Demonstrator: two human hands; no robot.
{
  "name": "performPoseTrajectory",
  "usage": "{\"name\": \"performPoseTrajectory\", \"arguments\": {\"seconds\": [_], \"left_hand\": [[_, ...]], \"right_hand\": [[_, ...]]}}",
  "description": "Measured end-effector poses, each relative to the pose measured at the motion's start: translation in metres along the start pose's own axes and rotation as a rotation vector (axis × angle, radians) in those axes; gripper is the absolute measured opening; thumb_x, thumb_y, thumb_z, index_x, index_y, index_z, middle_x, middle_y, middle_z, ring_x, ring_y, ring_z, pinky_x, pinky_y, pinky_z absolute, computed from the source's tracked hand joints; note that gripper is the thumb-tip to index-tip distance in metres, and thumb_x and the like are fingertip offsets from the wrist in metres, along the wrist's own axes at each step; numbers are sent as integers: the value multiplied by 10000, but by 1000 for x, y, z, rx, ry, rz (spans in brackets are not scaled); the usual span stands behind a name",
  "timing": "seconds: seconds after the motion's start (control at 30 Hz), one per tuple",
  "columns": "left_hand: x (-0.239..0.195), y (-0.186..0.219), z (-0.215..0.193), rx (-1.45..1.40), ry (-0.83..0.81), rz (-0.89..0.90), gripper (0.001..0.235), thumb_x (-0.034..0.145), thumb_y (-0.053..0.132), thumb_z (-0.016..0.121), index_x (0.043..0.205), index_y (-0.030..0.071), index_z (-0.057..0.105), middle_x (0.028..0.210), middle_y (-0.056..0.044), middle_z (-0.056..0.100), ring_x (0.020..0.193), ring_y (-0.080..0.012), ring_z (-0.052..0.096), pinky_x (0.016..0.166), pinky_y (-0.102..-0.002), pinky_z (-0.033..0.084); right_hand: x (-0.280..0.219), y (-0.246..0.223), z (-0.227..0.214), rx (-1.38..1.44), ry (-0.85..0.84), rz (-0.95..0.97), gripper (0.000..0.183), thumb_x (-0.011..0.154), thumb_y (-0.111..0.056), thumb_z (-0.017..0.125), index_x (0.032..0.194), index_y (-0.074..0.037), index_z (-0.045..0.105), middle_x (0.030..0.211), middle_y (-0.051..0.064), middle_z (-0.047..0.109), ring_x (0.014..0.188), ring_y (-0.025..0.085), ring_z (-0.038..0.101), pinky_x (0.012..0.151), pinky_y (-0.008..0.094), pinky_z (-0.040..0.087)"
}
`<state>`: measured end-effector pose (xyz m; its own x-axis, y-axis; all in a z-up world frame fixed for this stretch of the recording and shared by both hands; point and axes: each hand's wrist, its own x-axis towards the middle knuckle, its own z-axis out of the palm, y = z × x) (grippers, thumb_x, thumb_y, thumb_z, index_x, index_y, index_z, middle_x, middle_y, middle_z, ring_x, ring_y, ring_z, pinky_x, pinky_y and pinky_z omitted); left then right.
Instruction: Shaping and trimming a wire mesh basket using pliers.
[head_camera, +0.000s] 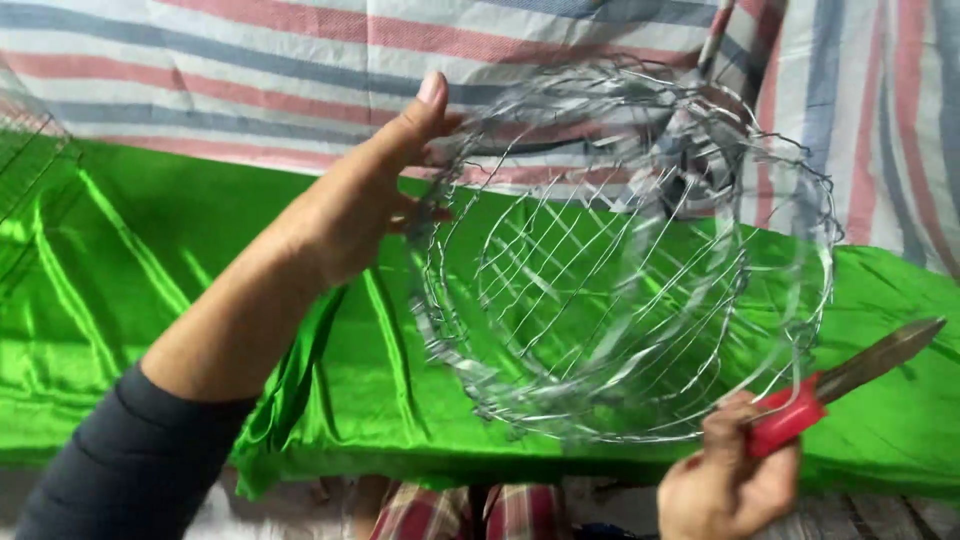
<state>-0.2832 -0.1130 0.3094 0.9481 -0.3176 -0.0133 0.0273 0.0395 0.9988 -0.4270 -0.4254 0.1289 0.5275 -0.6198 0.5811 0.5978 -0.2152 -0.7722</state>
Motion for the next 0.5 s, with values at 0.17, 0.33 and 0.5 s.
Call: {"name": "performPoseTrajectory", "arguments": {"seconds": [0.17,0.33,0.5], "left_hand": [[30,-11,-10,-139,-36,-51,785,761,627,488,1382,147,485,1271,-104,442,1074,-266,383,818,-487,322],[38,-31,-26,-233,100,3,404,918,497,591,1020,120,695,840,-5,579,637,-97,451,551,-276,316],[40,-59,-49,-442,104,103,330,884,227,597,1113,1,673,930,-50,680,810,-136,627,747,-260,479]], "right_hand": [[-5,5,11,-348,-202,-347,88,910,-43,586,992,-28,556,904,64,584,1038,284,528,1160,484,439],[-11,23,16,-445,-282,-391,127,885,-104,692,913,-28,594,873,73,635,1090,335,581,1036,467,476],[-26,63,-13,-74,-355,-420,660,907,-8,522,1541,49,350,1137,209,631,1139,377,625,1046,496,566]]}}
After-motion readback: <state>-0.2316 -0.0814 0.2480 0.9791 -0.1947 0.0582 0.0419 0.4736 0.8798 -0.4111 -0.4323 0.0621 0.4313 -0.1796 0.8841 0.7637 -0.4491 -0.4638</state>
